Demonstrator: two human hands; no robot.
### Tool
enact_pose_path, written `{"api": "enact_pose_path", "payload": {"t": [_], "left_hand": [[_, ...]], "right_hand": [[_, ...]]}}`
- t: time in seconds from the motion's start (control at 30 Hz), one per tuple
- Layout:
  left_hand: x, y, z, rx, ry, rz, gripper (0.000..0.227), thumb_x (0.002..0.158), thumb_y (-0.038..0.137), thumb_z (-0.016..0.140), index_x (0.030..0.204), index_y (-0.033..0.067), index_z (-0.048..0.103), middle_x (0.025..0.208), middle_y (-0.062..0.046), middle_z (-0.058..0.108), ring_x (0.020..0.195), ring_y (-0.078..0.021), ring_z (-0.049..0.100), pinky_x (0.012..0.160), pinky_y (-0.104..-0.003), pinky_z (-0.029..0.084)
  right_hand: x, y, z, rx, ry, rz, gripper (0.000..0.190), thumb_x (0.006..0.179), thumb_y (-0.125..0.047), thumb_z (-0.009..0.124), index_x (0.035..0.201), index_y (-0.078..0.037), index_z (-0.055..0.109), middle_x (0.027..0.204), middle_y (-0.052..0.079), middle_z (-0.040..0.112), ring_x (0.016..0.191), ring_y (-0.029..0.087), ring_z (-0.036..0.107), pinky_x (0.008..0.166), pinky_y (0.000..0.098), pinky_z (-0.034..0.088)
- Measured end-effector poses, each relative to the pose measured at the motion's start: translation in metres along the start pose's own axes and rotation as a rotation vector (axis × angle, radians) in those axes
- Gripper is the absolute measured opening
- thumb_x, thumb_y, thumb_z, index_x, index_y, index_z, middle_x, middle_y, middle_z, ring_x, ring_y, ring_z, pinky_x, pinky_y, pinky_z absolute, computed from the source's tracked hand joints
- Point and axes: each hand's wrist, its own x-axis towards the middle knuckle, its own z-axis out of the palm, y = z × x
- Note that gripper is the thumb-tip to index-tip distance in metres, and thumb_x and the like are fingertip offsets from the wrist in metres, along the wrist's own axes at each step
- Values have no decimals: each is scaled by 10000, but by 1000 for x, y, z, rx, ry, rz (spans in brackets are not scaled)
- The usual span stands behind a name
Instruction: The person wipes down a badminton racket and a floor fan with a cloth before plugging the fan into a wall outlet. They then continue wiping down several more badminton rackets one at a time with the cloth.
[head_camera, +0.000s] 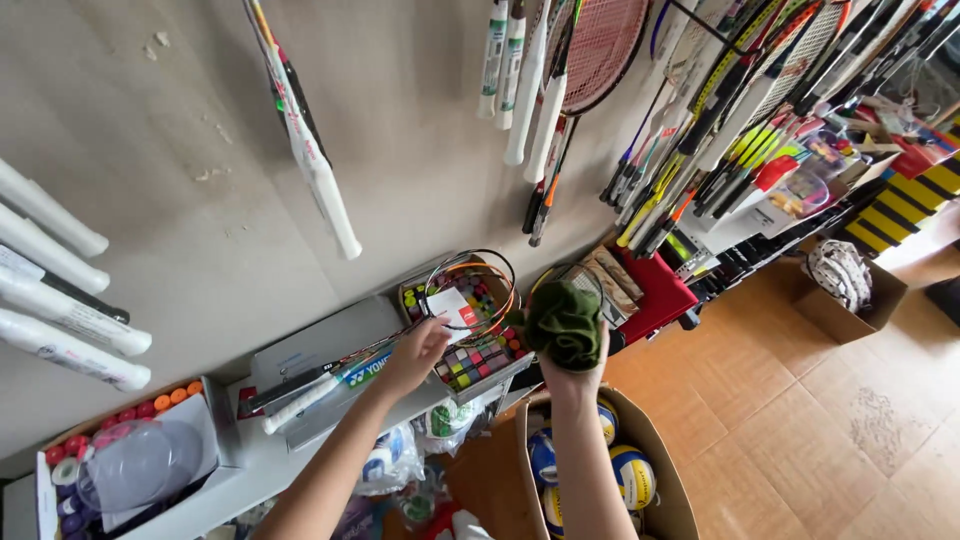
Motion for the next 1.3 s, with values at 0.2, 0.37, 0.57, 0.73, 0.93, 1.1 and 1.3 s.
{"api": "enact_pose_path", "payload": {"t": [0.2, 0.37, 0.57, 0.73, 0.93, 1.1, 1.3], "left_hand": [[102, 39, 6, -14, 101, 440, 408, 1048, 227, 579, 1405, 32, 553, 1327, -153, 692, 1229, -266, 685, 1035, -398, 548], [202, 110, 16, 36, 292, 535, 463, 947, 114, 649, 1404, 74, 579, 1386, -136, 643, 1222, -282, 664, 965, -380, 597], [272, 200, 29, 52, 677, 720, 619, 929, 150, 738, 1463, 77, 434, 1410, -191, 572, 1307, -376, 591, 1095, -464, 497], [309, 215, 39, 78, 575, 158, 683, 871, 310, 742, 1474, 146, 468, 1340, -54, 715, 1244, -294, 669, 1001, -539, 466], [390, 199, 54, 143, 539, 492, 997, 785, 360, 853, 1557, 61, 298, 1430, -230, 545, 1264, -366, 589, 1053, -451, 491], [401, 208, 61, -159, 300, 644, 781, 885, 273, 835, 1482, 14, 401, 1349, -218, 591, 1222, -333, 597, 1001, -429, 511], [307, 215, 52, -298, 266, 684, 379, 1000, 289, 673, 1278, 45, 591, 1002, -56, 746, 884, -176, 736, 820, -328, 589]], "right_hand": [[9, -20, 35, 80, -43, -69, 708, 967, -606, 526, 1465, -103, 529, 1504, 191, 530, 1401, 407, 476, 1170, 660, 355], [14, -35, 55, -21, -92, -112, 732, 959, -605, 580, 1495, -111, 505, 1533, 156, 513, 1418, 382, 471, 1201, 638, 355], [16, -41, 63, -34, -192, -164, 689, 970, -580, 571, 1471, -109, 532, 1523, 147, 524, 1418, 377, 467, 1197, 646, 338], [-9, -36, 46, -120, -167, -179, 632, 994, -531, 543, 1481, -129, 527, 1522, 139, 530, 1418, 374, 471, 1198, 633, 331], [-26, -37, 52, -131, -158, -191, 597, 991, -522, 503, 1470, -166, 523, 1495, 126, 544, 1395, 367, 485, 1163, 656, 335], [-31, -40, 58, -123, -159, -209, 606, 1010, -541, 486, 1474, -152, 525, 1502, 143, 535, 1401, 375, 477, 1165, 638, 346], [-37, -44, 65, -161, -228, -250, 598, 1022, -534, 478, 1467, -137, 522, 1509, 149, 522, 1405, 375, 472, 1174, 628, 348]]}}
